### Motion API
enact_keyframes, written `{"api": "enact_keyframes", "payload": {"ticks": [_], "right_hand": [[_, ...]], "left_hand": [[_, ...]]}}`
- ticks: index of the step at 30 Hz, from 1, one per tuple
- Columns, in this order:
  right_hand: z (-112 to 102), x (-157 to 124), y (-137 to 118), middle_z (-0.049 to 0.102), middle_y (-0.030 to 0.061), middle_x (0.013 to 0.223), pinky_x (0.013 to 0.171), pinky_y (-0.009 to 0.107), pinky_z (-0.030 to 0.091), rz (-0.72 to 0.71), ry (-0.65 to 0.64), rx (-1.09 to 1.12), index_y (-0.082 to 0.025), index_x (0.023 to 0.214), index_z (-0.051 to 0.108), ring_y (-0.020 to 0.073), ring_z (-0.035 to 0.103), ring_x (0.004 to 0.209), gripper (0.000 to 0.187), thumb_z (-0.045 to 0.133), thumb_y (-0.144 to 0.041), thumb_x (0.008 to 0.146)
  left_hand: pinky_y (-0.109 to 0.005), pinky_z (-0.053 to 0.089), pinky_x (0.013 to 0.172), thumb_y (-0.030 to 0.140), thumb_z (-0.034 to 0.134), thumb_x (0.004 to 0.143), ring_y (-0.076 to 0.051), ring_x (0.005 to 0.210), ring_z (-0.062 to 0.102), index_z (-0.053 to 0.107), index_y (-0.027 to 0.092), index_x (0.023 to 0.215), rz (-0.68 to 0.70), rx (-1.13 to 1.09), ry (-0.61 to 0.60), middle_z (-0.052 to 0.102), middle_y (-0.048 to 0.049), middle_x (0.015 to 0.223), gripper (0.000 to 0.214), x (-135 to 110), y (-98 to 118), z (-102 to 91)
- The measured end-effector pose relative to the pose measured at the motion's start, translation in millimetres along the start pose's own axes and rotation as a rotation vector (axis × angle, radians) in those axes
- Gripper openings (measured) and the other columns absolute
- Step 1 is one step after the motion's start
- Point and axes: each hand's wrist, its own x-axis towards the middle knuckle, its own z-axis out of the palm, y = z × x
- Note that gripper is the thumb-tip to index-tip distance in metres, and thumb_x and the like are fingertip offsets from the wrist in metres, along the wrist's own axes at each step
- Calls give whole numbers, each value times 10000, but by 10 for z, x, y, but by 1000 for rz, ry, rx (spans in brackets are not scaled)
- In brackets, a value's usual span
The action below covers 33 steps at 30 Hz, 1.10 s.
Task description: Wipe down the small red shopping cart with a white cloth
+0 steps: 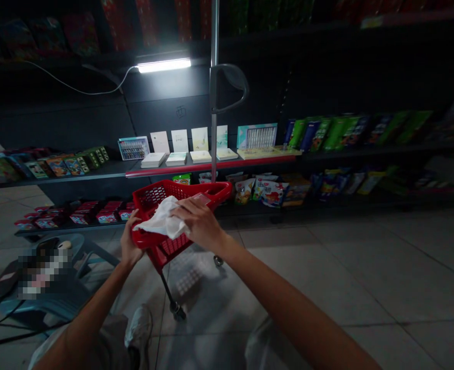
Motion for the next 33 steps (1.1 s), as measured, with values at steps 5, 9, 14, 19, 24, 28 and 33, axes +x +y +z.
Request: {"api": "enact_keyframes", "payload": {"ticks": [5,9,14,19,24,28,33], "right_hand": [[-227,-94,654,682,131,1247,1089,436,434,162,22,-64,-174,1203,706,283,584,1202,363,536,-113,888],[-274,-185,1068,700,159,1214,1039,397,481,393,13,-89,-125,1196,701,292,632,1153,349,526,-165,897],[-193,-280,1111,725,179,1169,956,381,516,551,75,-75,-118,1204,695,314,670,1098,369,550,-275,902],[-88,-292,881,738,173,1144,950,387,511,569,93,-99,-135,1139,712,321,667,1083,347,528,-286,887],[-63,-273,606,741,174,1122,913,383,505,592,89,-136,-133,1130,708,320,664,1043,334,531,-299,901],[-15,-255,337,733,159,1039,892,383,489,582,133,-197,-167,1045,694,311,652,994,245,529,-310,935],[64,-149,-11,710,160,1053,895,411,463,538,119,-237,-167,1082,673,324,638,1023,242,525,-321,968]], "left_hand": [[-601,350,1234,345,741,825,-332,1519,430,518,223,1195,-46,-74,-28,508,-214,1553,448,4,-2,-58],[-608,295,1260,389,739,837,-334,1549,380,519,227,1173,-64,-139,-46,486,-219,1575,433,56,-42,-121],[-601,365,1225,517,788,791,-379,1535,391,561,223,1206,-146,-193,-57,441,-232,1606,557,117,-152,-215],[-578,398,1213,766,652,783,-402,1511,420,595,190,1358,-198,-311,-78,497,-224,1568,815,126,-234,-358],[-544,432,1198,571,545,824,-371,1400,554,634,173,1367,-225,-418,146,619,-166,1460,679,70,-260,-370],[-517,437,1196,310,463,778,-302,1312,624,629,193,1324,-271,-297,485,693,-116,1320,583,111,-169,-387],[-581,354,1240,275,502,831,-311,1363,528,648,222,1183,2,-27,554,616,-87,1330,385,204,467,-500]]}}
